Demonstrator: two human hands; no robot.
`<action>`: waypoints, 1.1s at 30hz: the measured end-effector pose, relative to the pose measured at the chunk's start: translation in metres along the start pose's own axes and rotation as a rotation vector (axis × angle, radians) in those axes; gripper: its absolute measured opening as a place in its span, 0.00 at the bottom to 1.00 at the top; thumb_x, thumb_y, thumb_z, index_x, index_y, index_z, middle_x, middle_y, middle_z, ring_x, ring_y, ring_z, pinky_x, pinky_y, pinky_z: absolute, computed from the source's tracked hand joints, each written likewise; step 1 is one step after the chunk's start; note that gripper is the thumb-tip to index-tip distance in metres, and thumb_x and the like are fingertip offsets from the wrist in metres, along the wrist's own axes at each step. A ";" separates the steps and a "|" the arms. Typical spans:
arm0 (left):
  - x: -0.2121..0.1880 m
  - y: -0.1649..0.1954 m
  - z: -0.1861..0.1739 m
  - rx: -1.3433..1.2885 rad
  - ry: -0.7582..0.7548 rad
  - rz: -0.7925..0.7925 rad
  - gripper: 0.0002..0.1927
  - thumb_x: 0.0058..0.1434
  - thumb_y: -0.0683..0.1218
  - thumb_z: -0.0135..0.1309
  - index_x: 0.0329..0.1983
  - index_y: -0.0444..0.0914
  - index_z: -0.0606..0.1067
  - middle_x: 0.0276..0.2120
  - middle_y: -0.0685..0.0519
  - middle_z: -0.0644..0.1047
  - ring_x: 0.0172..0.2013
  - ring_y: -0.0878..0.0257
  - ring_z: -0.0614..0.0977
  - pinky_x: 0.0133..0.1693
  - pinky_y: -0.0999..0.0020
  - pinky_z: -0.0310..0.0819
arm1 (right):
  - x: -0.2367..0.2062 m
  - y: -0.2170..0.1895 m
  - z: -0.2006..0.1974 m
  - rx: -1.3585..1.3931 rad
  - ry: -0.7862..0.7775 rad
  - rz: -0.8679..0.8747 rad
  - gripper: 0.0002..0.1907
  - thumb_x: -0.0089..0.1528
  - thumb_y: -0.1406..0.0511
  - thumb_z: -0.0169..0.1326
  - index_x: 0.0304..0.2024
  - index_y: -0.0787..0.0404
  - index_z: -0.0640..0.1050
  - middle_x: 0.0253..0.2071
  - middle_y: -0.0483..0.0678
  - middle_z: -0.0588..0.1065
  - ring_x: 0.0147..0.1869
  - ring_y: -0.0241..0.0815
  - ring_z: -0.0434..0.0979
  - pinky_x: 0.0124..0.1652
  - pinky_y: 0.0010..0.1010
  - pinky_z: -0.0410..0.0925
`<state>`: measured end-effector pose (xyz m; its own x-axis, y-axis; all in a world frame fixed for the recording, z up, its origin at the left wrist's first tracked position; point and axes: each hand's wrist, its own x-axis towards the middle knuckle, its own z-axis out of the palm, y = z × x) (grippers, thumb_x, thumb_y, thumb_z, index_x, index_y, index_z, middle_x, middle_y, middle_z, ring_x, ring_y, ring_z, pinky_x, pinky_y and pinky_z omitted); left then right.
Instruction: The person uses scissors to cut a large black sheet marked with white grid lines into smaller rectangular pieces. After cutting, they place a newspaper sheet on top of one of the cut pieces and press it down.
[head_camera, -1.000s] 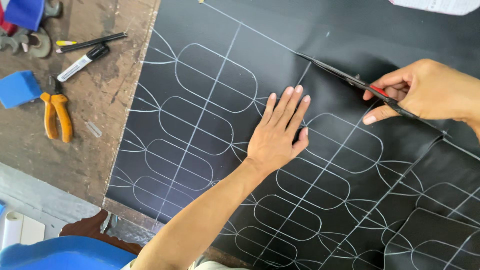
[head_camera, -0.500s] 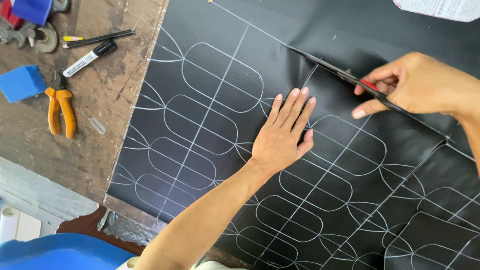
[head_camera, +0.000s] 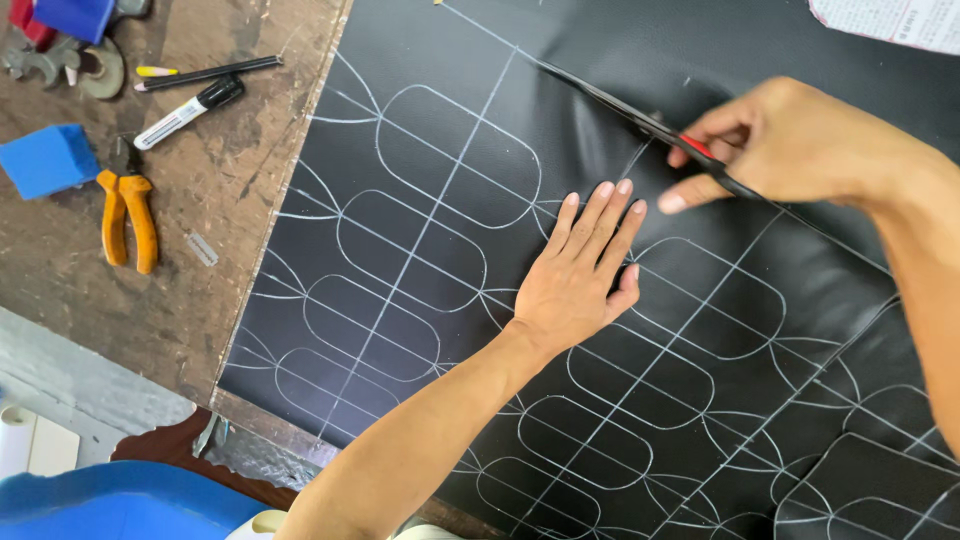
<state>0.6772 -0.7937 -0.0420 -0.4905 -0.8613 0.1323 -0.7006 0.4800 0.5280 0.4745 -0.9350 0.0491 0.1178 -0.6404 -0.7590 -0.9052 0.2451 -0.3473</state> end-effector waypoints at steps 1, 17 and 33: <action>0.000 0.000 0.000 0.003 -0.001 0.002 0.33 0.70 0.51 0.49 0.76 0.33 0.60 0.76 0.41 0.58 0.77 0.50 0.57 0.77 0.48 0.49 | 0.002 -0.004 -0.001 0.037 0.000 -0.022 0.25 0.44 0.57 0.77 0.40 0.63 0.86 0.20 0.41 0.66 0.28 0.37 0.67 0.32 0.32 0.62; 0.001 -0.007 0.002 -0.017 0.002 -0.003 0.33 0.69 0.51 0.50 0.75 0.33 0.61 0.75 0.40 0.59 0.76 0.48 0.58 0.77 0.47 0.50 | 0.027 -0.039 -0.007 0.036 -0.032 -0.104 0.24 0.48 0.58 0.76 0.42 0.65 0.87 0.19 0.47 0.65 0.27 0.42 0.64 0.30 0.34 0.61; -0.001 -0.016 -0.004 -0.030 0.043 -0.004 0.32 0.69 0.49 0.50 0.74 0.32 0.63 0.75 0.41 0.60 0.76 0.48 0.59 0.77 0.47 0.51 | 0.055 -0.077 -0.001 0.097 -0.001 -0.159 0.24 0.43 0.58 0.75 0.38 0.64 0.85 0.19 0.43 0.69 0.26 0.37 0.67 0.29 0.32 0.61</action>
<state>0.6910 -0.8017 -0.0474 -0.4649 -0.8697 0.1657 -0.6862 0.4722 0.5534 0.5506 -0.9896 0.0348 0.2570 -0.6762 -0.6904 -0.8315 0.2093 -0.5146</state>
